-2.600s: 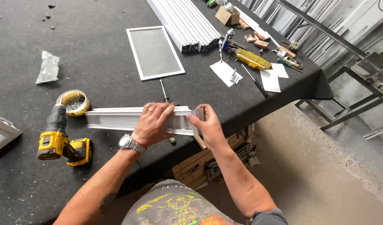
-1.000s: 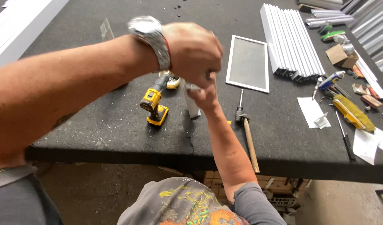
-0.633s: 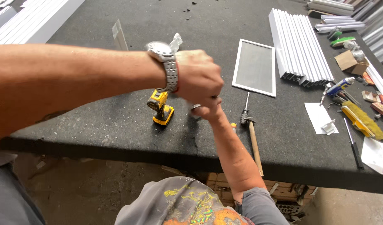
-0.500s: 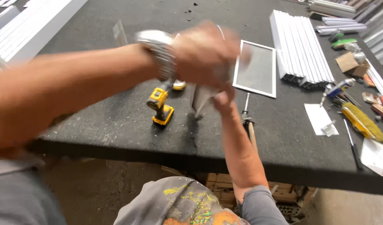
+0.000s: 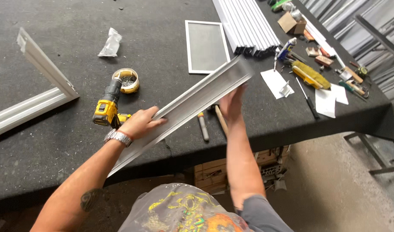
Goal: The person assembles a metal frame by aligning metal components, securing joints with a drill and screws, hammering parts into place, and attaching corner brackets to a larger frame section.
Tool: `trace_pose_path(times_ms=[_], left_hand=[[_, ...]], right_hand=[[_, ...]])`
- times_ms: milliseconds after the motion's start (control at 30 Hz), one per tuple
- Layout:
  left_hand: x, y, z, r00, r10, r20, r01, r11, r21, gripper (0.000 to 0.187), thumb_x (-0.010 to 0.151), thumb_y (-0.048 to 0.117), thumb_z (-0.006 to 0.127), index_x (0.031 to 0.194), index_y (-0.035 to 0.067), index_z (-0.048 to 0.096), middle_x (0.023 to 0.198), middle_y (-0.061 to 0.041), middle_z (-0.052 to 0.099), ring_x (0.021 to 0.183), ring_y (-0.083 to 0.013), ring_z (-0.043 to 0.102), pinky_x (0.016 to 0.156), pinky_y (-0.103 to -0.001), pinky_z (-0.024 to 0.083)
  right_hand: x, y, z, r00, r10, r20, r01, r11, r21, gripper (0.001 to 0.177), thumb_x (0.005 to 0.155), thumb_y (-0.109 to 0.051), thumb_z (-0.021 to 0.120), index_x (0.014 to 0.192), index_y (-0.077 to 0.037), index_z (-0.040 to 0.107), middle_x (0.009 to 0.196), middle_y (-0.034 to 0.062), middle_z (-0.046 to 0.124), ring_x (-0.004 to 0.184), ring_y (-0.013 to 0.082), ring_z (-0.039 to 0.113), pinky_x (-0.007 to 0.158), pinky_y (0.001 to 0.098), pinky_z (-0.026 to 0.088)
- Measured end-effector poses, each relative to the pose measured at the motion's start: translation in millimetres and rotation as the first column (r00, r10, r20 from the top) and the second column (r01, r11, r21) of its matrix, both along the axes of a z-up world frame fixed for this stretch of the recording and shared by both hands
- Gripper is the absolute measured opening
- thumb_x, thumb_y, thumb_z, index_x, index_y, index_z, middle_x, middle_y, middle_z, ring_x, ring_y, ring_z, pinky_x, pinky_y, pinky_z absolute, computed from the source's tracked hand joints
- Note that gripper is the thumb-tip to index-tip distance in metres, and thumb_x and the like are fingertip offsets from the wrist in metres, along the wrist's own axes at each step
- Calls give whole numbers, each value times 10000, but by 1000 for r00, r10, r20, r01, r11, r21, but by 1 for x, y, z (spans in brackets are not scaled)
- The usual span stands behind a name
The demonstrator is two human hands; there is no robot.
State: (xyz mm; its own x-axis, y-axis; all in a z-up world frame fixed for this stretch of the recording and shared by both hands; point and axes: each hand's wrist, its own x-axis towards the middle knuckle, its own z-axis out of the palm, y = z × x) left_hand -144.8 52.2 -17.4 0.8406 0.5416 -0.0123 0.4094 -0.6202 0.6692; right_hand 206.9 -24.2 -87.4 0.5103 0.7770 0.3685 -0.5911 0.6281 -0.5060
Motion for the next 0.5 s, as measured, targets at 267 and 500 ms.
trace_pose_path(times_ms=[267, 500], left_hand=[[-46, 12, -71, 845, 279, -456, -192, 954, 229, 556, 940, 679, 533, 1149, 165, 582, 1078, -226, 752, 1056, -425, 729, 954, -524, 570], [-61, 16, -109, 789, 345, -509, -265, 938, 224, 574, 925, 682, 532, 1108, 144, 613, 1061, -244, 751, 1068, -406, 735, 953, -495, 583]], right_hand=[[25, -72, -192, 48, 572, 819, 976, 146, -160, 791, 786, -800, 685, 1215, -161, 498, 1143, 124, 549, 1114, 388, 621, 886, 529, 584], [48, -78, -178, 195, 694, 693, 944, 59, -325, 462, 952, -582, 585, 1237, -221, 545, 1183, 115, 645, 1081, 415, 699, 904, 550, 588]])
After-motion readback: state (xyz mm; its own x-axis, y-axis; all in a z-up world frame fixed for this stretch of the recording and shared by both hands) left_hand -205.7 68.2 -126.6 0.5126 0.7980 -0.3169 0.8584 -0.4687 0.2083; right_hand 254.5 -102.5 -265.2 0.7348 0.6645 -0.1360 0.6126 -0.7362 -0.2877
